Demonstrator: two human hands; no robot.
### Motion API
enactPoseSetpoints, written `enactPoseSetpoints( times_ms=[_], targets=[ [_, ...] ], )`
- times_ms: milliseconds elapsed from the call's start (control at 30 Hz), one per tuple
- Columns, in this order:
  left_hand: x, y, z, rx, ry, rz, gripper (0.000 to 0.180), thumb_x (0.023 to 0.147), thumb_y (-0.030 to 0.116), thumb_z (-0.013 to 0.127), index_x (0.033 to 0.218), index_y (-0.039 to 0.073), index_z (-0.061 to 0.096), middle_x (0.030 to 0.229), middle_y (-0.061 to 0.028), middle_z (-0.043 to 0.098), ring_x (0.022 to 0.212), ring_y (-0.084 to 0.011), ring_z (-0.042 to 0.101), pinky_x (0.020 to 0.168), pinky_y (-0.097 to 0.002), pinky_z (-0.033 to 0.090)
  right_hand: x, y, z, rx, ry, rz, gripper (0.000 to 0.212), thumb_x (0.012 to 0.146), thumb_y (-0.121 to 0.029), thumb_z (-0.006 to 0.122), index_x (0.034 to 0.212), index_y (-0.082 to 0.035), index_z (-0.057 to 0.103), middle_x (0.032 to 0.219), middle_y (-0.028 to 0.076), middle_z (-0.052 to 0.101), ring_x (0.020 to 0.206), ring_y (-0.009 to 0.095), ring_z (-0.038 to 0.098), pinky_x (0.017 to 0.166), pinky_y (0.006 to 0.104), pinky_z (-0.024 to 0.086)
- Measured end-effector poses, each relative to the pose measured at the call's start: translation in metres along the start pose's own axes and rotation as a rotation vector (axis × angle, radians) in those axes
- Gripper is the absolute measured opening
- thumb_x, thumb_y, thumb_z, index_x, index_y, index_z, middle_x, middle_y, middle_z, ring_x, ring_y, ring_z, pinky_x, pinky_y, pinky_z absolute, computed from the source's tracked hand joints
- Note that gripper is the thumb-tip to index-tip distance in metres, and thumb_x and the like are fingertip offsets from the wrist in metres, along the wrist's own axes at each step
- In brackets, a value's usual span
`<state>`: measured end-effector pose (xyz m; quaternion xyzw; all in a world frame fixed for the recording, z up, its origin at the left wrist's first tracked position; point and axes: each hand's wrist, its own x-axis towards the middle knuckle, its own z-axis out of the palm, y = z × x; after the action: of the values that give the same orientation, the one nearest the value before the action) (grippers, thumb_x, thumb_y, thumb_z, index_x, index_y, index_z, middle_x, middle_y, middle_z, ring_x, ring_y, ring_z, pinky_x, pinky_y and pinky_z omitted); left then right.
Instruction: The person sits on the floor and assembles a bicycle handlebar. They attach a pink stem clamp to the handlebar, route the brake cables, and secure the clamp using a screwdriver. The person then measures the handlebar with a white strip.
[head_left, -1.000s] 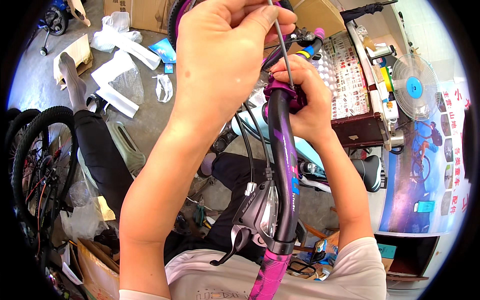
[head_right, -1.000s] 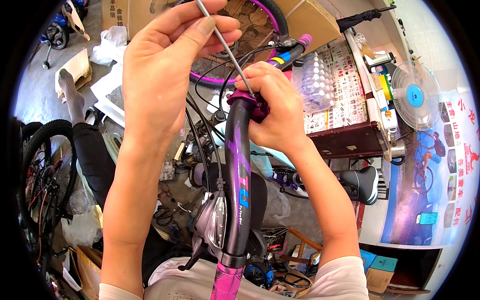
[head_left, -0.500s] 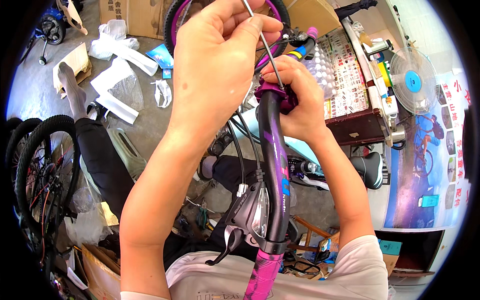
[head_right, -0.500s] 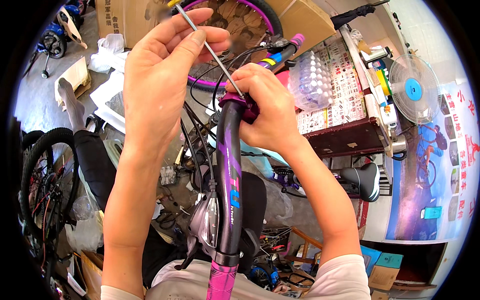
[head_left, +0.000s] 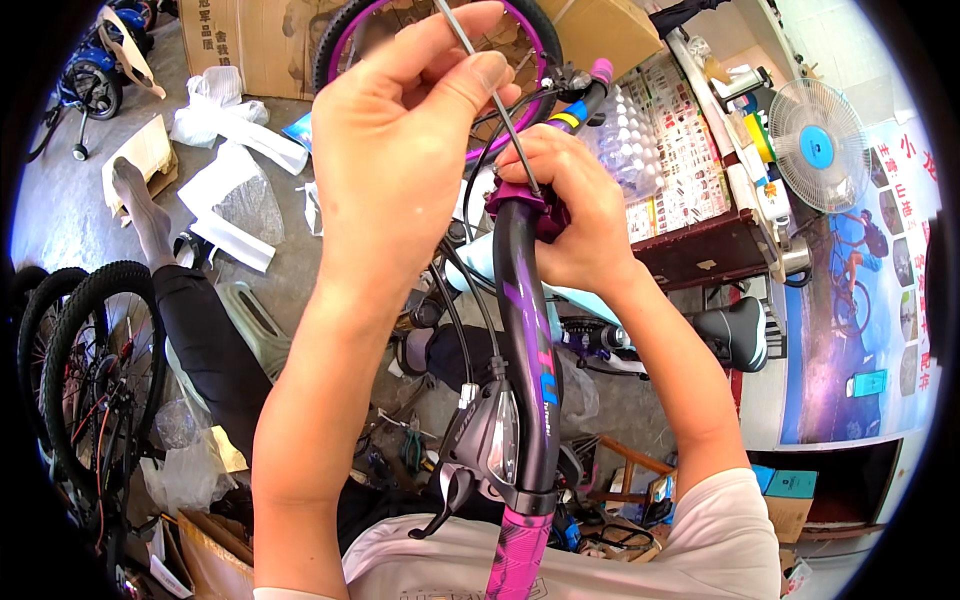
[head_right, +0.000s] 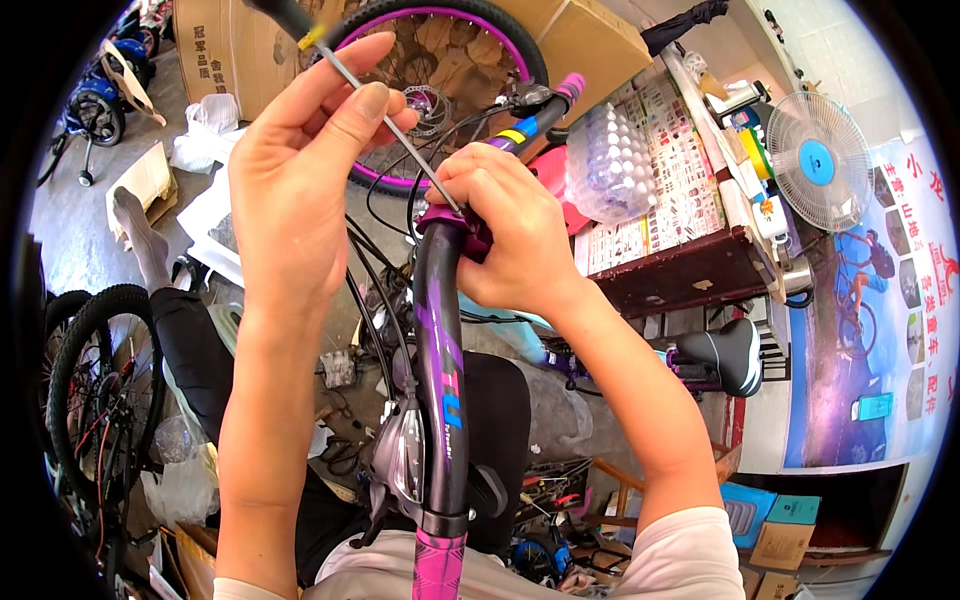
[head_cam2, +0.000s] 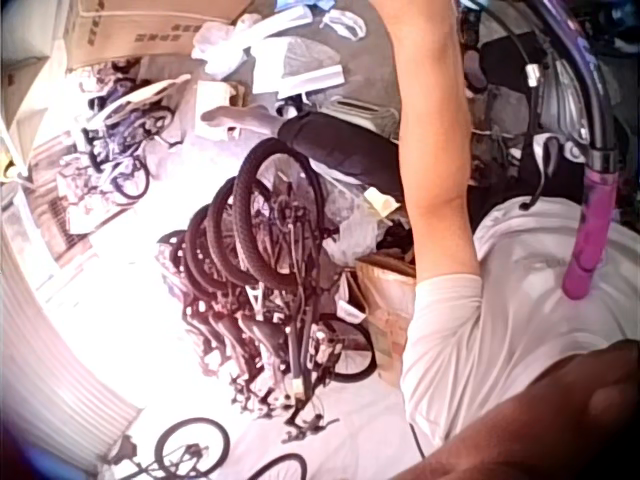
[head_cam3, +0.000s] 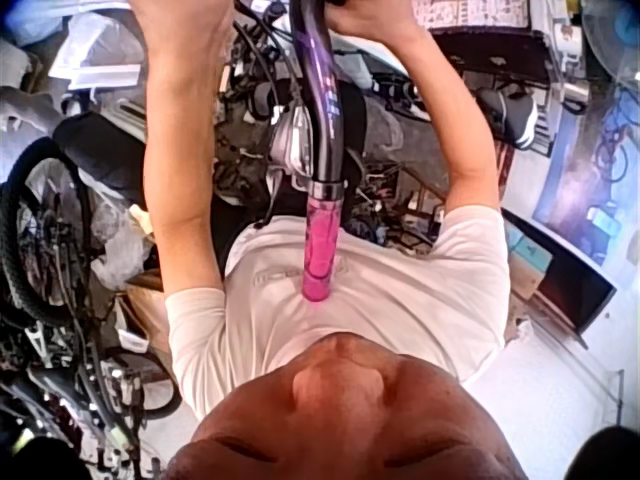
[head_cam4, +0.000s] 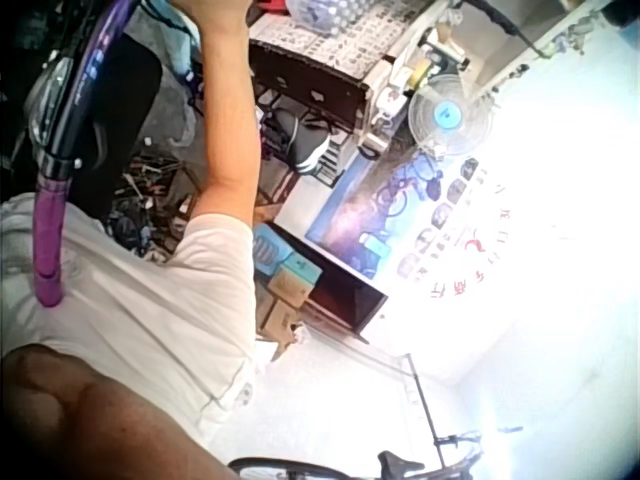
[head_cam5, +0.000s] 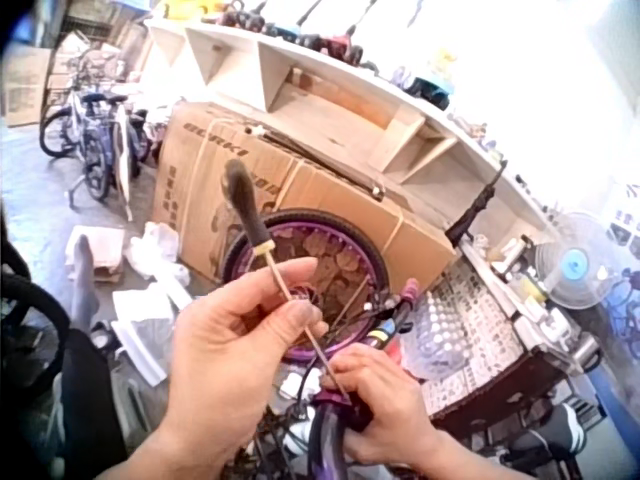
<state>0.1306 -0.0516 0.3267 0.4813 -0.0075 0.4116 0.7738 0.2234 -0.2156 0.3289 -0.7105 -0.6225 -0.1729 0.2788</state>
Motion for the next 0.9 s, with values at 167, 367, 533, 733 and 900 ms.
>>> enactPoseSetpoints(
  times_ms=[167, 367, 533, 733, 900],
  targets=[
    [-0.003, 0.010, 0.010, -0.075, -0.024, -0.040, 0.034, 0.100, 0.008, 0.067, 0.132, -0.004, 0.065, 0.103, -0.0097, 0.075, 0.095, -0.0167, 0.072, 0.085, -0.0275, 0.055, -0.001, 0.002, -0.001, -0.002, -0.002, -0.006, 0.035, 0.065, 0.001, 0.076, 0.097, -0.005, 0.063, 0.103, 0.012, 0.069, 0.106, 0.036, 0.067, 0.094, 0.0439, 0.054],
    [-0.001, 0.006, 0.010, -0.026, 0.028, -0.053, 0.036, 0.101, 0.010, 0.067, 0.133, -0.004, 0.064, 0.107, -0.0122, 0.075, 0.097, -0.0182, 0.072, 0.087, -0.0280, 0.054, 0.000, 0.001, -0.001, -0.023, -0.007, -0.005, 0.037, 0.064, 0.001, 0.076, 0.098, -0.005, 0.063, 0.104, 0.013, 0.069, 0.107, 0.036, 0.067, 0.094, 0.0439, 0.054],
    [0.002, 0.001, -0.002, 0.009, -0.015, -0.078, 0.037, 0.100, 0.012, 0.068, 0.133, -0.005, 0.063, 0.107, -0.0129, 0.075, 0.095, -0.0171, 0.072, 0.085, -0.0274, 0.054, 0.000, 0.001, 0.000, -0.006, -0.001, -0.006, 0.038, 0.063, 0.001, 0.077, 0.098, -0.005, 0.063, 0.104, 0.012, 0.069, 0.108, 0.036, 0.067, 0.094, 0.0439, 0.054],
    [0.000, 0.009, 0.009, -0.189, 0.020, -0.136, 0.043, 0.099, 0.014, 0.071, 0.137, -0.003, 0.062, 0.098, -0.0076, 0.074, 0.088, -0.0125, 0.069, 0.082, -0.0265, 0.053, -0.002, 0.004, 0.000, -0.004, 0.007, -0.007, 0.038, 0.063, 0.001, 0.077, 0.098, -0.005, 0.063, 0.105, 0.012, 0.070, 0.108, 0.036, 0.067, 0.095, 0.0440, 0.054],
    [0.004, -0.004, -0.007, 0.022, -0.025, -0.053, 0.036, 0.099, 0.014, 0.071, 0.131, -0.003, 0.067, 0.102, -0.0072, 0.074, 0.089, -0.0124, 0.070, 0.083, -0.0276, 0.055, -0.001, 0.002, -0.001, -0.001, 0.001, -0.003, 0.038, 0.063, 0.002, 0.077, 0.098, -0.005, 0.063, 0.105, 0.012, 0.070, 0.108, 0.036, 0.067, 0.095, 0.0439, 0.054]
  ],
)
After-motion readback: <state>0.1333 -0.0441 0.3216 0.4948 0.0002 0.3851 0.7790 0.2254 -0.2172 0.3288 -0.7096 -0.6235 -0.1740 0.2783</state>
